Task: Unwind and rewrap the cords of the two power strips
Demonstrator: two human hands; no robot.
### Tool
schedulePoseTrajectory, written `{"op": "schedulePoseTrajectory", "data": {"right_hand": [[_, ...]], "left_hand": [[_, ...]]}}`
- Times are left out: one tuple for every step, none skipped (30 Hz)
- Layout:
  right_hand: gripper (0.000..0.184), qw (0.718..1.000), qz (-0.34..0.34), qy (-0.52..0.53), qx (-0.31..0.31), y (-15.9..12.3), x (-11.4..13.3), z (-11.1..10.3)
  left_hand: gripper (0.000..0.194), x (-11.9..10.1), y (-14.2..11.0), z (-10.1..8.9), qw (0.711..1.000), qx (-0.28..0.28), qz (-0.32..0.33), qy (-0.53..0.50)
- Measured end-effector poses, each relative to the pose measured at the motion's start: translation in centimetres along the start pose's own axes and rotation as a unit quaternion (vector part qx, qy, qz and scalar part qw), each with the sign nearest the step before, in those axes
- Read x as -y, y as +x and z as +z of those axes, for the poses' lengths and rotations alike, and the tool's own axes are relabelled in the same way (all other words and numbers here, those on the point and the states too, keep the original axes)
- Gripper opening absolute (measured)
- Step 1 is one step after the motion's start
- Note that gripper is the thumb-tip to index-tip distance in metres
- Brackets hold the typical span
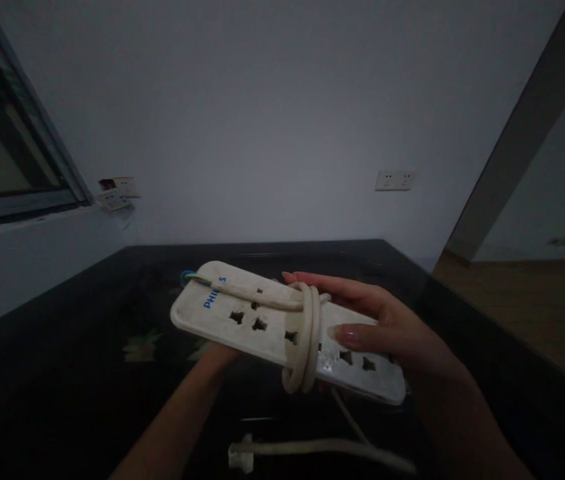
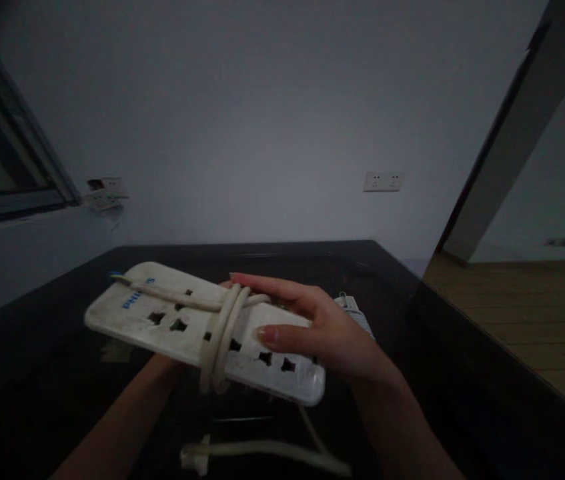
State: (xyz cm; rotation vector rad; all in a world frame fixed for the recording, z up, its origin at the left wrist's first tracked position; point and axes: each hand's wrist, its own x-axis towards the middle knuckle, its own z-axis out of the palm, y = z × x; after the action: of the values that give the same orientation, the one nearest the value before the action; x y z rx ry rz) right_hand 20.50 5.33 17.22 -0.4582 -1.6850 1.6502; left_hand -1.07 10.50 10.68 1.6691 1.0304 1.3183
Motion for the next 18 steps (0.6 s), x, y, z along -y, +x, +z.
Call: {"op": "schedulePoseTrajectory", "data": {"right_hand": [[0.053,1.000,0.011,-0.029,-0.002,-0.1,0.2,-0.6],[0.052,0.998,0.023,-0.066,-0.003,-0.3,0.3,-1.2],[0.052,0.993,0.034,-0.110,-0.002,-0.4,0.5,-1.7],[0.052,0.987,0.044,-0.157,0.003,-0.5,0.7,-2.2],[0.053,0.978,0.054,-0.201,0.009,-0.6,0.8,-2.7],[0.053,0.969,0.064,-0.237,0.016,-0.7,1.0,-3.1],[0.054,0.960,0.076,-0.267,0.021,-0.8,1.1,-3.4],[0.054,0.952,0.086,-0.292,0.023,-0.9,1.1,-3.8],[0.054,0.944,0.091,-0.315,0.016,-1.0,1.1,-4.1],[0.053,0.937,0.088,-0.339,0.002,-1.1,1.1,-4.4],[0.051,0.928,0.077,-0.363,-0.020,-1.2,1.0,-4.7],[0.049,0.919,0.063,-0.386,-0.047,-1.2,0.9,-4.9],[0.048,0.911,0.049,-0.403,-0.074,-1.2,0.8,-5.1],[0.047,0.904,0.038,-0.413,-0.102,-1.2,0.7,-5.3],[0.046,0.899,0.032,-0.417,-0.130,-1.1,0.6,-5.4],[0.047,0.895,0.027,-0.417,-0.158,-0.9,0.5,-5.4],[0.047,0.891,0.019,-0.413,-0.185,-0.8,0.4,-5.4],[0.048,0.888,0.008,-0.410,-0.208,-0.6,0.3,-5.3]], "left_hand": [[0.019,-0.4,0.3,-0.7,1.000,0.003,-0.003,-0.007],[0.017,-0.8,0.5,-1.3,1.000,0.005,-0.006,-0.017],[0.017,-1.2,0.6,-1.9,1.000,0.000,-0.006,-0.024],[0.016,-1.6,0.7,-2.4,1.000,-0.017,-0.002,-0.023],[0.015,-2.0,0.7,-2.8,0.999,-0.041,0.006,-0.013],[0.014,-2.3,0.7,-3.1,0.998,-0.066,0.016,0.006],[0.013,-2.5,0.6,-3.3,0.995,-0.087,0.025,0.032],[0.012,-2.8,0.5,-3.4,0.992,-0.103,0.034,0.059],[0.011,-3.0,0.4,-3.6,0.990,-0.110,0.040,0.084],[0.011,-3.2,0.2,-3.6,0.988,-0.107,0.041,0.102],[0.011,-3.5,0.1,-3.7,0.988,-0.098,0.039,0.116],[0.013,-3.8,-0.2,-3.7,0.987,-0.083,0.034,0.130],[0.014,-4.1,-0.4,-3.6,0.988,-0.060,0.028,0.142],[0.016,-4.5,-0.7,-3.4,0.987,-0.028,0.020,0.154],[0.017,-4.9,-0.9,-3.2,0.986,0.014,0.014,0.167],[0.016,-5.2,-1.2,-3.0,0.982,0.059,0.010,0.181],[0.016,-5.5,-1.5,-2.7,0.975,0.104,0.009,0.196],[0.019,-5.8,-1.7,-2.5,0.967,0.143,0.011,0.208]]}}
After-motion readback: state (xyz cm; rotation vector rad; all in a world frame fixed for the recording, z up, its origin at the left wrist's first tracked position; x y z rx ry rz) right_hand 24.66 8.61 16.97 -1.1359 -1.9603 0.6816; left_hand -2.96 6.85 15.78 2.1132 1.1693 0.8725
